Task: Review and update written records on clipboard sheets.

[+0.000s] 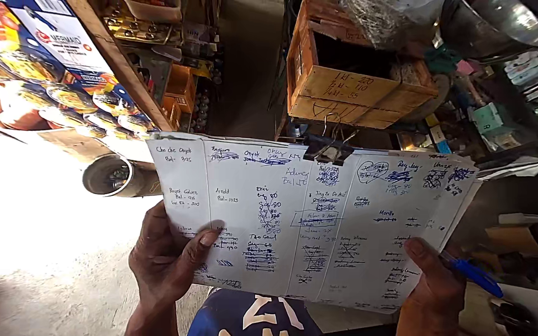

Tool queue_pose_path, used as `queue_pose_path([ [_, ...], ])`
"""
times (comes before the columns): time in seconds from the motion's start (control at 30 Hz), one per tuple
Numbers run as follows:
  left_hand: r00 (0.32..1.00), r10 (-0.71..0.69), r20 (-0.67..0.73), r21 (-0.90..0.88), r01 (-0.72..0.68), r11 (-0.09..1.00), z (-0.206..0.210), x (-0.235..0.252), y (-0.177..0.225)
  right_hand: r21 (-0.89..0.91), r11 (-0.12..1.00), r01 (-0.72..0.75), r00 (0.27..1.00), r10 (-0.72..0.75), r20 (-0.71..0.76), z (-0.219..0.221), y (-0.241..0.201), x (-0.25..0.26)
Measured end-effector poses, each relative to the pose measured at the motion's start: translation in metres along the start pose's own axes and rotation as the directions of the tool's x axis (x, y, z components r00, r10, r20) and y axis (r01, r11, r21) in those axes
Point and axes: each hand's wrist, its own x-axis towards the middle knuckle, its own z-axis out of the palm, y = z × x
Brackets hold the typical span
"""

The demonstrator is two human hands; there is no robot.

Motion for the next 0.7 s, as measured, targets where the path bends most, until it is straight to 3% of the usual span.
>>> queue_pose_path([
  [0.37,0.997,0.017,0.072,0.006,-0.018,1.0,0.103,-0.031,0.01,0.029,1.0,0.009,0.998,-0.007,-0.067,-0.113,-0.007,-0.013],
  [0.7,0.997,0.038,0.068,0.022,-0.039,0.999,0.161,-0.053,0.012,0.046,0.999,0.027,0.998,-0.024,-0.063,-0.176,-0.007,-0.012],
])
